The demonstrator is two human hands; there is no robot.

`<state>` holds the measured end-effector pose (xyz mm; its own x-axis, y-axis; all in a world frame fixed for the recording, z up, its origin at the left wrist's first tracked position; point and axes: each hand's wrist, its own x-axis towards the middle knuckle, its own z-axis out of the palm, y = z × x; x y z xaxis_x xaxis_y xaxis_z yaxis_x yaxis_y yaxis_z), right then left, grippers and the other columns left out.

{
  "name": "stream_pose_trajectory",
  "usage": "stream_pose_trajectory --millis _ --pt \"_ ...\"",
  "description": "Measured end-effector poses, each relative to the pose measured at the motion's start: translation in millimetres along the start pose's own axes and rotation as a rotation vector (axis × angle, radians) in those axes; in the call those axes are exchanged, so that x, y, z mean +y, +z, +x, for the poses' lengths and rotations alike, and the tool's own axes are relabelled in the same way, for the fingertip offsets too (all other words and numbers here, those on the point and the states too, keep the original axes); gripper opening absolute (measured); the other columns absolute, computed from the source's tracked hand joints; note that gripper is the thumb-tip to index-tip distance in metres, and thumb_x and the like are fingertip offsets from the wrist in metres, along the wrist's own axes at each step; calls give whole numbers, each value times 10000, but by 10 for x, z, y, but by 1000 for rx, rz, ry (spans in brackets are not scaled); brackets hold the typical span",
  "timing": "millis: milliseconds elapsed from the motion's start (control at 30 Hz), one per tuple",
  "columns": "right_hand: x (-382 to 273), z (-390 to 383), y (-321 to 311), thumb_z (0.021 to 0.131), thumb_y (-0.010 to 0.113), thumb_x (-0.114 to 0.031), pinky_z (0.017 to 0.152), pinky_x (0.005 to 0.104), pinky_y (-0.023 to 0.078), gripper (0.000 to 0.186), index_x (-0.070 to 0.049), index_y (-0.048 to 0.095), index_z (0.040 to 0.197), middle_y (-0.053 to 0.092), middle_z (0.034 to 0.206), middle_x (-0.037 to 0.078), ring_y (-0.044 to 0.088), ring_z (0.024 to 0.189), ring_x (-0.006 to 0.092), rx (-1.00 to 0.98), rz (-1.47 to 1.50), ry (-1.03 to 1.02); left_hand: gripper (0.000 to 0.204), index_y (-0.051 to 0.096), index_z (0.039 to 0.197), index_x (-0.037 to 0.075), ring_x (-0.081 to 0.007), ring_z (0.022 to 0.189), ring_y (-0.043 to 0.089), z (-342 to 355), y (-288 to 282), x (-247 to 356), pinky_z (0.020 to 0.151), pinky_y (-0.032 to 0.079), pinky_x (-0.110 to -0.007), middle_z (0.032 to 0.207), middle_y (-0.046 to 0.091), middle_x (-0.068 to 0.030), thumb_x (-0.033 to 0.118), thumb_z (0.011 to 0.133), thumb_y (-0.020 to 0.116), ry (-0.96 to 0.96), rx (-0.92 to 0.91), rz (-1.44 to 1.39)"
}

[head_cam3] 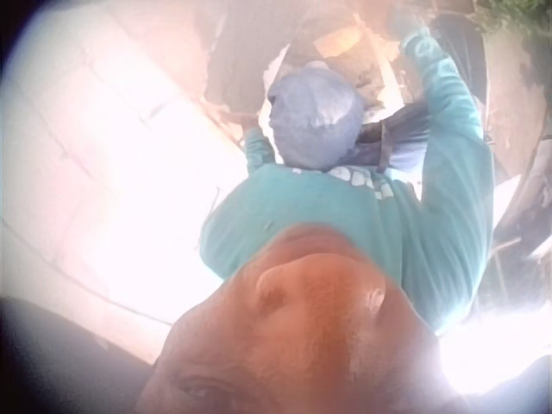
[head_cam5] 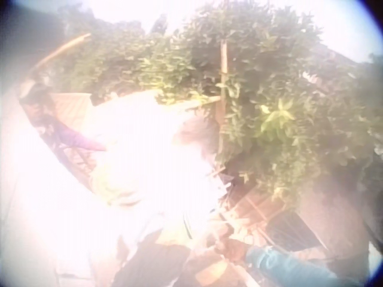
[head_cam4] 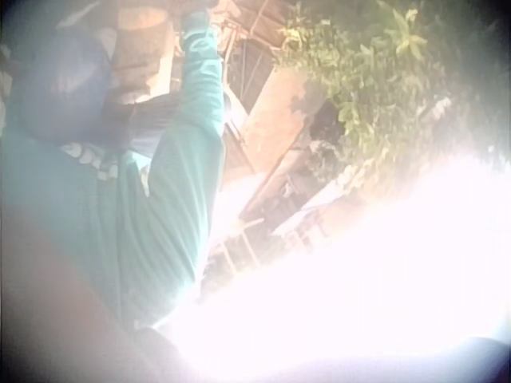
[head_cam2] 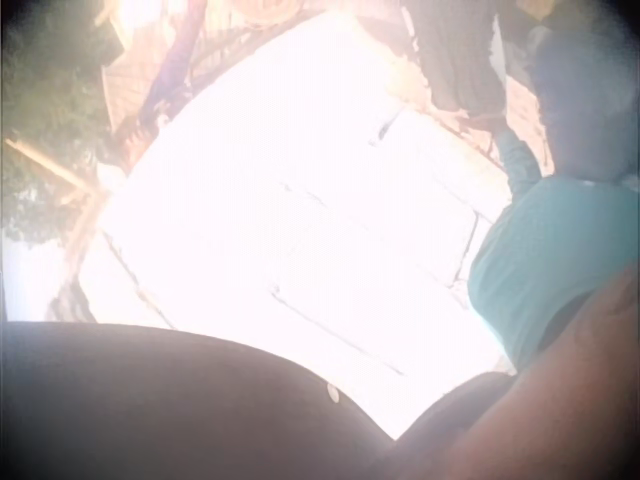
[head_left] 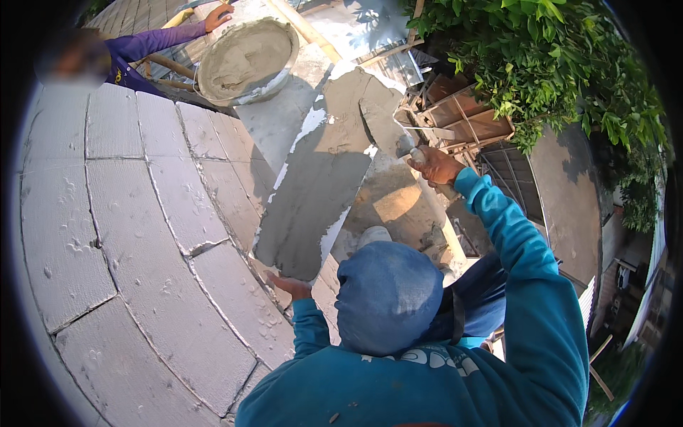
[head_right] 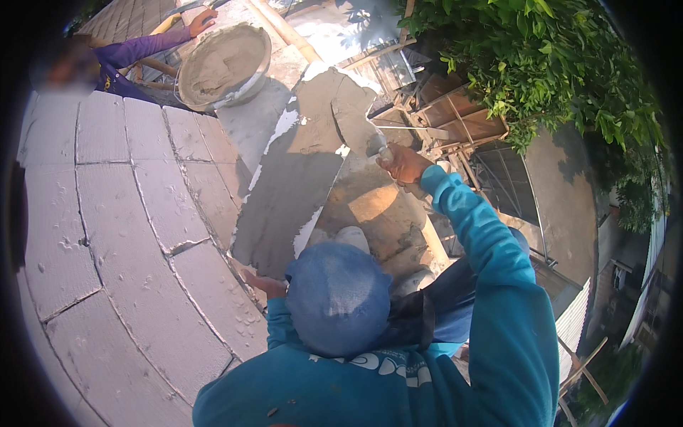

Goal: The person applies mortar to a wall using a trowel, spreads it evenly, and places a large rectangular tile onto the mortar. The person presses the tile into place and adjusts its position on the wall.

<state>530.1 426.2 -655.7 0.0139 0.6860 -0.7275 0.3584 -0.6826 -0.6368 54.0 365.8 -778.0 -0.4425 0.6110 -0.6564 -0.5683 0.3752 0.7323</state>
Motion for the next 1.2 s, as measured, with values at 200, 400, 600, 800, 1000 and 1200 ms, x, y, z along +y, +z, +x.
stream_pose_trajectory --millis 200,400,600,800,1000,1200 --pt "355 86 -85 873 578 -345 816 488 493 454 -27 473 1180 641 938 260 623 915 427 309 -633 -159 864 371 1398 -15 -326 1313 374 -22 67 19 1103 278 -438 1441 380 -172 675 879 358 -22 -55 -39" --pt "787 535 -731 855 593 -361 817 520 489 473 -98 468 1227 652 952 250 629 920 424 489 -760 -143 847 357 1404 -19 -323 1323 359 -179 253 50 1108 273 -423 1445 374 -166 658 895 365 68 -102 -14" --pt "406 395 -936 844 615 -347 796 530 492 523 -132 443 1288 641 940 277 621 885 449 468 -743 -131 835 406 1367 -15 -323 1277 408 -222 274 112 1097 292 -420 1409 419 -152 667 885 388 50 -73 -63" --pt "372 865 -969 886 594 -370 725 519 503 534 -97 434 1316 650 872 250 642 767 406 569 -784 -594 819 439 1340 -5 -320 1251 435 -164 248 84 1082 313 -421 1379 451 -142 670 879 401 7 -106 -80" --pt "-188 1311 -1087 890 589 -516 605 375 455 516 -36 585 1081 586 723 91 543 634 183 155 -312 -76 805 419 1365 3 -312 1252 437 -43 100 16 1082 313 -417 1390 442 -138 656 895 385 4 -151 -103" --pt "-50 1312 -1410 888 578 -494 633 378 475 516 11 606 993 620 738 125 600 654 213 323 -404 -30 814 392 1387 8 -311 1257 432 -72 121 13 1084 306 -409 1407 427 -130 658 897 373 14 -144 -94"
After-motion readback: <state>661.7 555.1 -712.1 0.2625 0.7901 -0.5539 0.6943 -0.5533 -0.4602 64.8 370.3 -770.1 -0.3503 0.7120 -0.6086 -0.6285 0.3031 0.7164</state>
